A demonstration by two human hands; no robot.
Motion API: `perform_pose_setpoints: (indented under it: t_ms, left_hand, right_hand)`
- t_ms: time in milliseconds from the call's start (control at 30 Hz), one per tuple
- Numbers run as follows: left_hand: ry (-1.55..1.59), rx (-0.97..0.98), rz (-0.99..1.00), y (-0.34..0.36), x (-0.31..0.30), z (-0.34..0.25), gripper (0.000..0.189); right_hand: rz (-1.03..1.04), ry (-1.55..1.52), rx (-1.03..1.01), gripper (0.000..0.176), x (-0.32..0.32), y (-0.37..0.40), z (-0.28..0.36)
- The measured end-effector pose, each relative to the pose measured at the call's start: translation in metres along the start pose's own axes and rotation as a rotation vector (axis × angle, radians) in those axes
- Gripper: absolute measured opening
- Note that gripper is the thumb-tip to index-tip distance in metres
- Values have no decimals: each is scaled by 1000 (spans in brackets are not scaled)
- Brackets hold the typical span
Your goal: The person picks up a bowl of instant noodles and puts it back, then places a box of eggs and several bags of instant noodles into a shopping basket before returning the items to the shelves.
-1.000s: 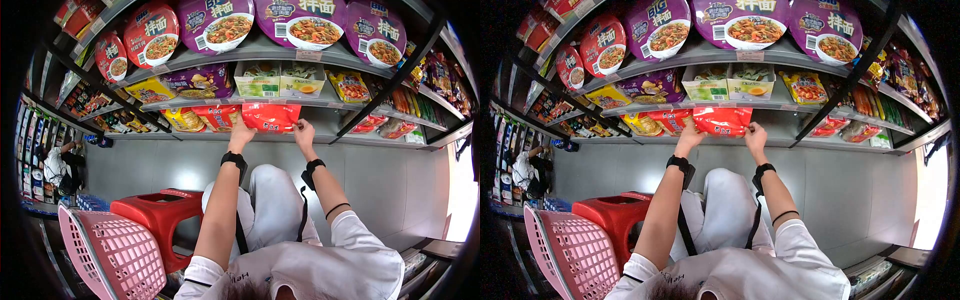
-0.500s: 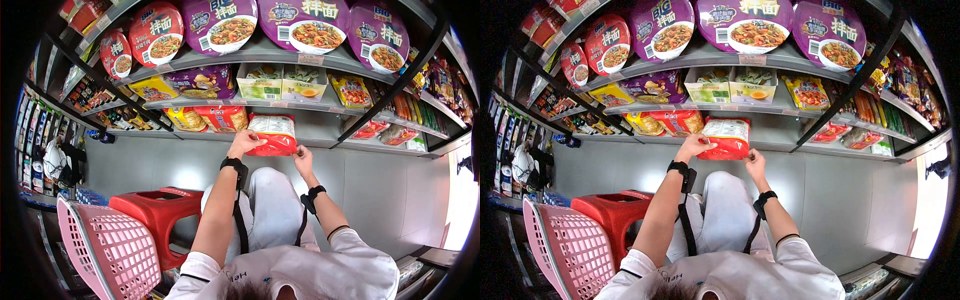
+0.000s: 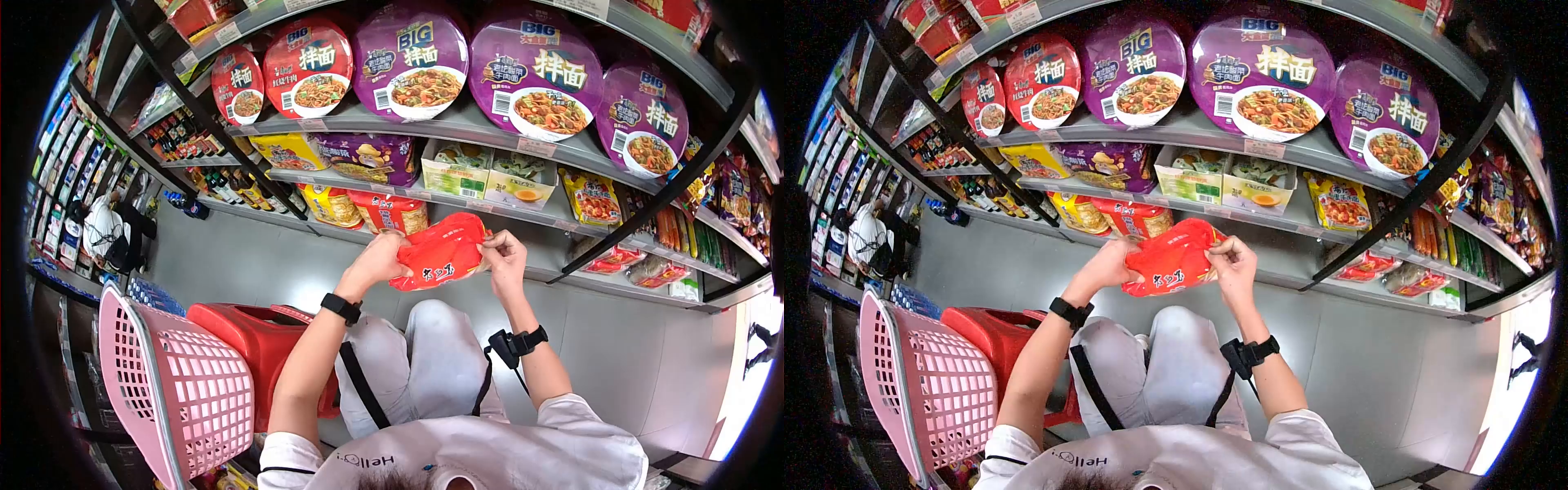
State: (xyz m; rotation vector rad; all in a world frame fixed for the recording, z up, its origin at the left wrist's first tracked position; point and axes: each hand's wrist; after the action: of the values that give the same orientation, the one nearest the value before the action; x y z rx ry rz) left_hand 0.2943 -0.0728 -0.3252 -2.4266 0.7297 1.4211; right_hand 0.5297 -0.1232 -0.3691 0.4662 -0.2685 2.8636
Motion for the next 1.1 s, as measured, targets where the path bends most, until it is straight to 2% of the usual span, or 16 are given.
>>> perform_pose_setpoints:
  t_ms: [33, 67, 167, 233, 300, 467, 567, 667, 700, 800, 900, 1000, 1067, 1100]
  left_hand:
    - [-1, 16, 9, 10, -6, 1, 49]
    - [-34, 0, 11, 23, -14, -2, 38]
    - [-79, -88, 2, 61, -43, -10, 25]
    - [-199, -133, -44, 92, -76, -34, 15]
    - [-275, -90, -225, 124, -108, -61, 24]
    - [-597, -270, -399, 202, -195, -147, 17]
    - [-793, -333, -616, 239, -225, -195, 25]
    - [-1040, -436, -754, 283, -244, -220, 29]
    - [-1110, -455, -794, 297, -247, -224, 30]
    - [-1261, -552, -829, 352, -254, -226, 29]
    - [-1357, -601, -820, 390, -253, -217, 26]
    - [-1306, -731, -770, 427, -247, -197, 22]
    - [-1284, -733, -669, 442, -239, -180, 22]
    - [-1156, -688, -767, 437, -229, -172, 19]
  right_hand:
    - [25, 0, 14, 15, 9, 5, 5]
    - [51, 0, 30, 15, 19, 10, 10]
    - [143, -50, 32, 18, 48, 23, 30]
    - [255, -102, 24, 18, 66, 29, 46]
    - [360, -151, -108, 14, 87, 32, 63]
    - [652, -355, -256, 14, 153, 40, 137]
    - [798, -463, -444, 15, 197, 45, 177]
    - [861, -588, -588, 13, 248, 56, 208]
    - [862, -585, -672, 12, 264, 62, 216]
    - [907, -634, -712, 10, 310, 85, 229]
    - [895, -658, -759, 27, 359, 119, 209]
    - [931, -534, -731, 34, 388, 156, 180]
    - [1109, -411, -611, 36, 406, 174, 154]
    - [1194, -345, -553, 37, 408, 177, 149]
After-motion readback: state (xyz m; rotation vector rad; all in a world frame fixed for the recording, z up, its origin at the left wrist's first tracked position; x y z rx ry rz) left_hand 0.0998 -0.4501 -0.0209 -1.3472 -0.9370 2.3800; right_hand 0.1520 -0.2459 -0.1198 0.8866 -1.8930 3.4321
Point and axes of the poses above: each hand's wrist, its own y-axis away from the middle knuckle, its own x-axis out of the palm, z = x × y
